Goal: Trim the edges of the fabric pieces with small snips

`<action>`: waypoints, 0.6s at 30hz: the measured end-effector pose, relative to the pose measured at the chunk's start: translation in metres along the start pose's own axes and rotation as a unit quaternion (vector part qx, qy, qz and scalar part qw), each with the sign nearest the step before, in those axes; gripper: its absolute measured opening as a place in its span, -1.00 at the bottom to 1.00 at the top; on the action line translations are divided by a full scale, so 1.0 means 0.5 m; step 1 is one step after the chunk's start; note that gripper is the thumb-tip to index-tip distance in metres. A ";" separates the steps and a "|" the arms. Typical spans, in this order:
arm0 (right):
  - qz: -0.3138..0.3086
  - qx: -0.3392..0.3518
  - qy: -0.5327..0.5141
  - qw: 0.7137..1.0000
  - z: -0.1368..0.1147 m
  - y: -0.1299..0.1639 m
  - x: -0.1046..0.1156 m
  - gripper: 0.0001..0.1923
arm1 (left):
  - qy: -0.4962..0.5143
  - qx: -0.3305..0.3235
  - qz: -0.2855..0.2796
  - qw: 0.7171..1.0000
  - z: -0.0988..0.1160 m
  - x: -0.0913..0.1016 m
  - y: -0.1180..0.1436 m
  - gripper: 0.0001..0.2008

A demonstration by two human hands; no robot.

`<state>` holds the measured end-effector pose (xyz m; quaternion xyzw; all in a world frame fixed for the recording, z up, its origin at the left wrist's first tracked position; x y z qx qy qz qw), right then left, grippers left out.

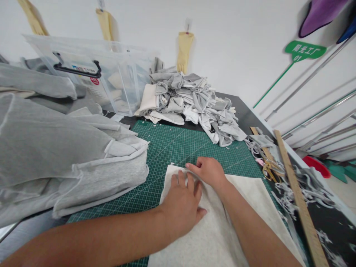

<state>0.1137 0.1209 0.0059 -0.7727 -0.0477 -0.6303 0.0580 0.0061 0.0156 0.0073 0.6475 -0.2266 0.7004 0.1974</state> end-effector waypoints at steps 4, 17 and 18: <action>-0.005 0.003 0.005 1.000 -0.001 0.000 -0.002 -0.44 | -0.011 -0.005 0.010 1.000 -0.001 0.002 -0.002 -0.31; -0.006 -0.012 0.044 0.999 -0.018 0.002 -0.004 -0.43 | -0.025 -0.010 0.021 0.999 0.004 -0.004 -0.007 -0.28; -0.006 -0.013 0.043 0.999 -0.017 0.001 -0.005 -0.43 | -0.025 -0.012 0.021 0.999 0.004 -0.003 -0.007 -0.28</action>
Point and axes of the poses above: each hand's wrist, its own y-axis away from the middle knuckle, its own x-axis out of the back of the hand, z = x × y, the point moved 4 cm from there along -y, towards the middle knuckle, and after that the axes turned 3 degrees about -x, right-handed, at the moved point
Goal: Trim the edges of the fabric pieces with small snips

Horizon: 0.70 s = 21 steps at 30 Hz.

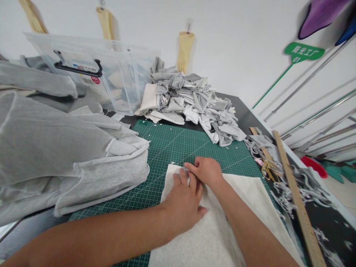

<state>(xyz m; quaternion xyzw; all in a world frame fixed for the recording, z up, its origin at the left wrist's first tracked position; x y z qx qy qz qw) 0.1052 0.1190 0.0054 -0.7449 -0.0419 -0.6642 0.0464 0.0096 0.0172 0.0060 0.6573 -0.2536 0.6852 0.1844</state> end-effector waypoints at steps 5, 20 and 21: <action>0.001 0.002 -0.008 1.000 0.002 0.000 -0.001 -0.43 | 0.000 0.001 0.000 1.000 -0.002 0.005 0.000 -0.27; -0.002 0.025 -0.013 1.000 0.004 0.000 0.000 -0.41 | 0.002 -0.007 -0.019 1.000 -0.002 0.002 0.001 -0.28; -0.002 0.025 -0.012 1.000 0.003 0.000 0.000 -0.41 | 0.001 -0.006 -0.021 1.000 -0.002 0.002 0.001 -0.28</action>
Point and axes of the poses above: each hand's wrist, its own y-axis away from the middle knuckle, its own x-axis out of the back of the hand, z = x × y, the point moved 4 cm from there along -y, towards the middle knuckle, and after that the axes turned 3 degrees about -x, right-handed, at the moved point
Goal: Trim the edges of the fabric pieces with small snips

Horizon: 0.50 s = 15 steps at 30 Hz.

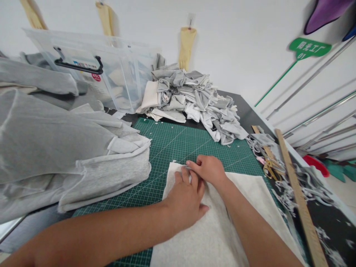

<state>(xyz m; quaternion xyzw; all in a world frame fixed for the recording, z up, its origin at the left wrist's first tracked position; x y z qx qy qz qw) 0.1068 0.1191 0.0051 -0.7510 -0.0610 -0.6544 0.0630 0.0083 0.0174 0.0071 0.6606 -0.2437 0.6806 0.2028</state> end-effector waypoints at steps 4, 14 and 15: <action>-0.001 -0.002 0.006 1.000 -0.003 0.002 0.001 -0.40 | -0.008 0.005 -0.005 1.000 0.000 0.001 -0.001 -0.28; -0.012 0.038 0.022 0.999 -0.004 -0.014 0.000 -0.37 | -0.013 -0.002 -0.003 1.000 -0.001 0.005 -0.001 -0.30; -0.012 0.043 0.023 0.999 -0.004 -0.016 -0.001 -0.37 | -0.013 -0.003 -0.002 1.000 0.000 0.003 -0.001 -0.30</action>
Point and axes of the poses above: each hand's wrist, its own y-axis away from the middle knuckle, its own x-axis out of the back of the hand, z = x × y, the point moved 4 cm from there along -y, towards the middle knuckle, and after that the axes turned 3 degrees about -x, right-handed, at the moved point
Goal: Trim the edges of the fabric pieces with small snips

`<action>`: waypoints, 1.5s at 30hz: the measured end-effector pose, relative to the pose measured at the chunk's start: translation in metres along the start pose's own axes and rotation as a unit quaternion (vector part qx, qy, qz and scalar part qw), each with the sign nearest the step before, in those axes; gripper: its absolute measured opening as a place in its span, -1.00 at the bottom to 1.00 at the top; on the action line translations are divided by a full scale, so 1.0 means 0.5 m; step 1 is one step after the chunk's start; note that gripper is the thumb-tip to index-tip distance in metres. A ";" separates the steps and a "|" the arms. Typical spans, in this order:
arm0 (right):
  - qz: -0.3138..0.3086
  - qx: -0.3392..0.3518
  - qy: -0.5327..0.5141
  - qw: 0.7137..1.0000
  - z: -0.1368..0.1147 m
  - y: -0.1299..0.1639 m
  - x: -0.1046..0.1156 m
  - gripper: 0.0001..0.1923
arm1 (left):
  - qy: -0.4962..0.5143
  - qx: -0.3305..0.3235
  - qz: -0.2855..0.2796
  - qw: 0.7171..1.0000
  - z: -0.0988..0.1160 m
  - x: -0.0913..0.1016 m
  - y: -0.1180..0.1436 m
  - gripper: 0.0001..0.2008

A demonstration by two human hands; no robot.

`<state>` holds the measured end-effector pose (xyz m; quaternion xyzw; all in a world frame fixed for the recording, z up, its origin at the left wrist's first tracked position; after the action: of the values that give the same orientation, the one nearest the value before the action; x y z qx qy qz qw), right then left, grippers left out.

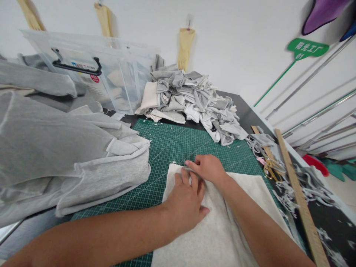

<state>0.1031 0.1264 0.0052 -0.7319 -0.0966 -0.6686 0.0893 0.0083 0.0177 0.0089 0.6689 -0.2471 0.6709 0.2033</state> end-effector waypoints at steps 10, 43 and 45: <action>0.009 -0.018 0.005 1.000 0.004 -0.004 -0.007 -0.42 | 0.005 0.005 -0.013 1.000 -0.001 -0.002 -0.001 -0.30; -0.007 -0.011 0.015 1.000 -0.004 0.011 0.006 -0.33 | 0.007 -0.002 -0.022 1.000 0.002 -0.003 -0.002 -0.30; -0.004 -0.013 0.026 1.000 -0.007 0.012 0.006 -0.31 | 0.005 -0.004 -0.020 1.000 0.002 -0.003 -0.002 -0.31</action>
<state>0.1016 0.1198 0.0086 -0.7148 -0.0881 -0.6892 0.0793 0.0096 0.0177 0.0076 0.6699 -0.2355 0.6686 0.2209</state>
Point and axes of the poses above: each hand's wrist, its own y-axis away from the middle knuckle, its own x-axis out of the back of the hand, z = x × y, the point moved 4 cm from there along -y, towards the middle knuckle, and after that the axes turned 3 degrees about -x, right-handed, at the moved point
